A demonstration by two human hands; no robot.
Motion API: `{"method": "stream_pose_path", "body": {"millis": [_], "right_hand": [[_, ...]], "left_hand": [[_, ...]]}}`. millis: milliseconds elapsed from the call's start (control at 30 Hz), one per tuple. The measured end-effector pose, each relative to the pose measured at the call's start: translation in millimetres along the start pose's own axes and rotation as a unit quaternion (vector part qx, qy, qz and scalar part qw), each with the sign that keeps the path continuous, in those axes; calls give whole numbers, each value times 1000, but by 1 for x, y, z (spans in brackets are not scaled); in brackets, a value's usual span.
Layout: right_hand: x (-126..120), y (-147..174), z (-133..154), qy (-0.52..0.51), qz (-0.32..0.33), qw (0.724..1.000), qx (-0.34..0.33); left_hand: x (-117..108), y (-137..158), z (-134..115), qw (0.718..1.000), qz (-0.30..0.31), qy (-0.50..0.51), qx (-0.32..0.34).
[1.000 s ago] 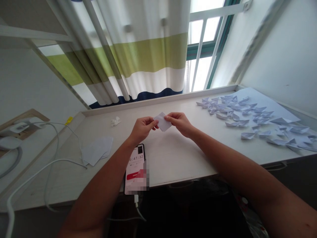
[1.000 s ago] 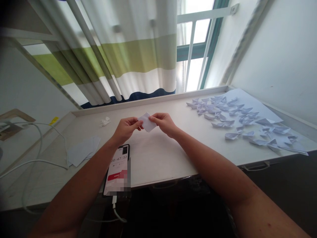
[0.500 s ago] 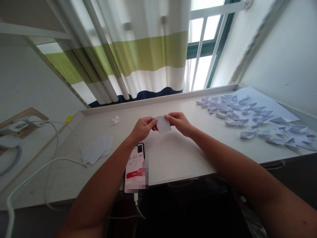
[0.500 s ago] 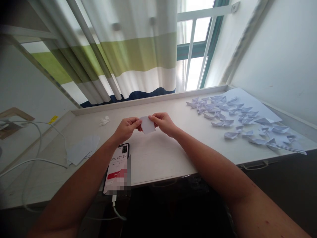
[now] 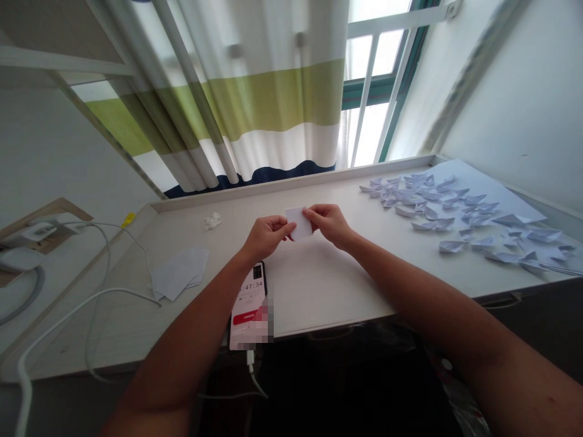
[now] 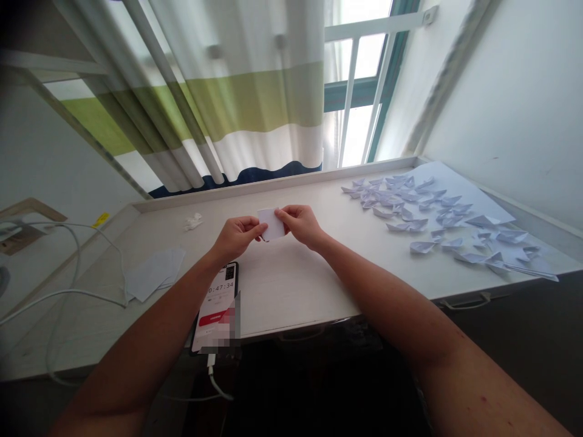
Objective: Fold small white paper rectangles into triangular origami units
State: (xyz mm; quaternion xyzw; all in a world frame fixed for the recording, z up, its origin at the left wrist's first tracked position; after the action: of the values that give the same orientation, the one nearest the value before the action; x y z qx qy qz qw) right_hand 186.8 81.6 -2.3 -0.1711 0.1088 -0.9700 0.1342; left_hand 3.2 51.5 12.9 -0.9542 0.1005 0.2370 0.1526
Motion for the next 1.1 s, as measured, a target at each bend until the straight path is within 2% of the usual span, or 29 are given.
{"method": "stream_pose_path", "body": {"millis": [433,600,733,833,900,1000,1100], "right_hand": [[5,0,-3,-6,36,999,28],[4,-1,-2,-7,26,1000,0],[3,-1,0,-13,18,1000,-8],[6,0,-5,-7,54,998,37],[7,0,-7,13,76,996,42],[8,0,-6,38,80,996,17],[9,0,-8,51,81,995,22]], "left_hand": [[-5,0,2,1000,6,-12,-1],[-2,1,1,1000,12,6,-7],[-3,1,2,1000,-11,16,-19],[-6,-1,4,998,-45,28,-28],[-9,-1,6,997,-61,36,-33],[-9,-2,8,997,-59,41,-34],[-9,-1,8,997,-58,41,-29]]}}
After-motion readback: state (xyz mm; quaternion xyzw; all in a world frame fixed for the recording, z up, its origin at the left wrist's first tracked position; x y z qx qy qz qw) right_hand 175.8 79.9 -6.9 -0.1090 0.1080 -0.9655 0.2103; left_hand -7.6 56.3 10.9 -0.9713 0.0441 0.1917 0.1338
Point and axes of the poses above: each hand's wrist, its own y-axis away from the middle knuckle, its own x-axis out of the palm, z = x × y, the point moved 5 cm from there along -y, towards the middle knuckle, and after that the axes turned 13 degrees about -y, right-handed, at the moved point
